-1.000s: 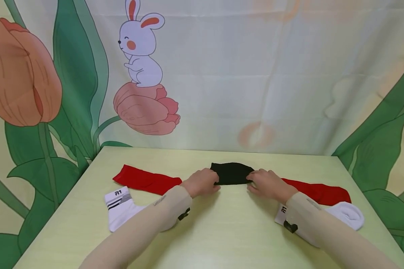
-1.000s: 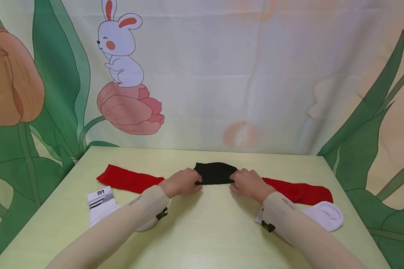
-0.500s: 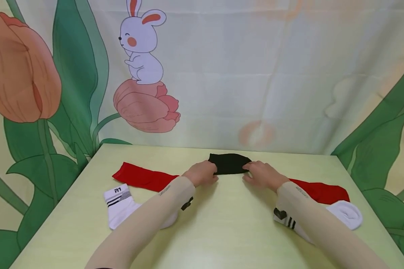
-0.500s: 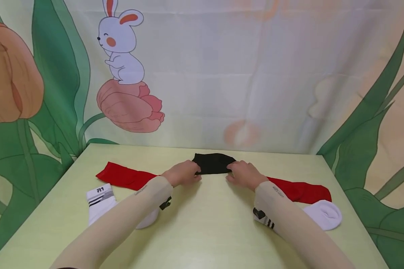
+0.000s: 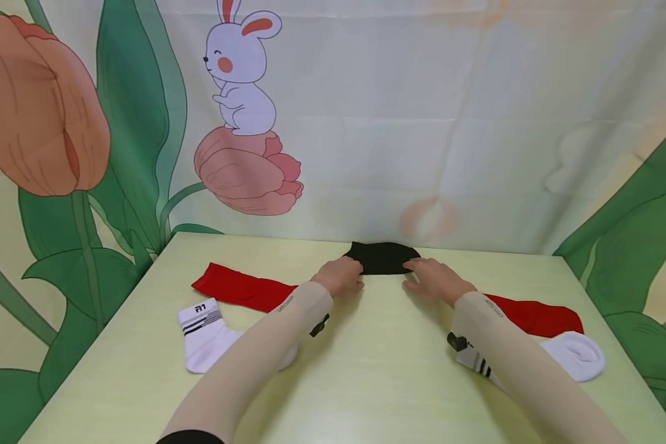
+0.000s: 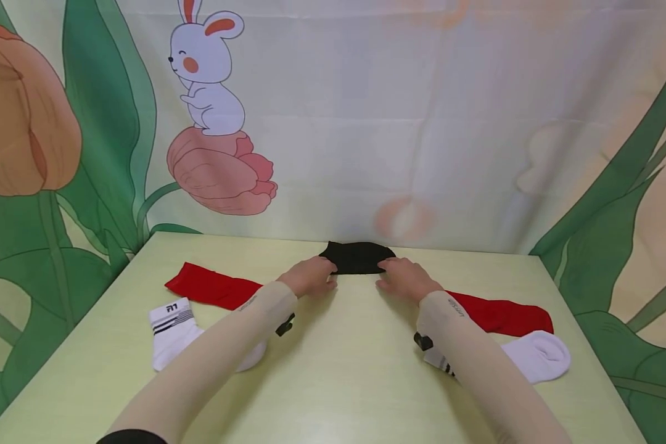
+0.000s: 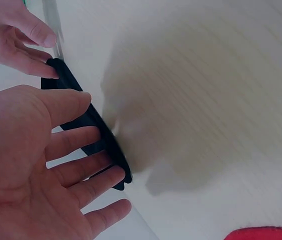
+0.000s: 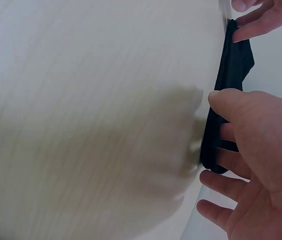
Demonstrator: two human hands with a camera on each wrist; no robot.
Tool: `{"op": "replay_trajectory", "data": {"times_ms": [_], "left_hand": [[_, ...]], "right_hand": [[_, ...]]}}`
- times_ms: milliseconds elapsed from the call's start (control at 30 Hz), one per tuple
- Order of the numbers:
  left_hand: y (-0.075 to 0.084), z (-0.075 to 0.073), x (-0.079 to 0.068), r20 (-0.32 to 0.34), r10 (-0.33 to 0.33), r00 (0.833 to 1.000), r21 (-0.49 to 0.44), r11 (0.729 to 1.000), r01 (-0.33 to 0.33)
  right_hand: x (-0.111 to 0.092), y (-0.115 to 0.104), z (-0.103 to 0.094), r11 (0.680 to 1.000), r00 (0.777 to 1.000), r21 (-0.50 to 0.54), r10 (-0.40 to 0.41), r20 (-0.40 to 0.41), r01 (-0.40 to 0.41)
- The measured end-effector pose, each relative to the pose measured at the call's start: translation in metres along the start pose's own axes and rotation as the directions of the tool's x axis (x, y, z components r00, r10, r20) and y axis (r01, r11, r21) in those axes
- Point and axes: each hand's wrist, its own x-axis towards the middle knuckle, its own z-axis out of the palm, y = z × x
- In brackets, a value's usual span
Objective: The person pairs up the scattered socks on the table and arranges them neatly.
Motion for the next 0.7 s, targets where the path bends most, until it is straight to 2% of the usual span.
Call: {"op": "replay_trajectory", "data": {"times_ms": [433,700], "left_hand": [[-0.0024,-0.0011,0.0067,-0.01,-0.008,1.0,-0.019,1.0,0.008],[-0.004,0.0012,0.0089,-0.017,-0.001,1.0,-0.004,1.0,0.001]], "right_hand": [[0.0061,0.0009,-0.004,0.997,0.999,0.064,0.042,0.012,-0.042],[0.0088,0.0065,0.0019,0.998,1.0,0.057,0.019,-0.013,-0.018]]}}
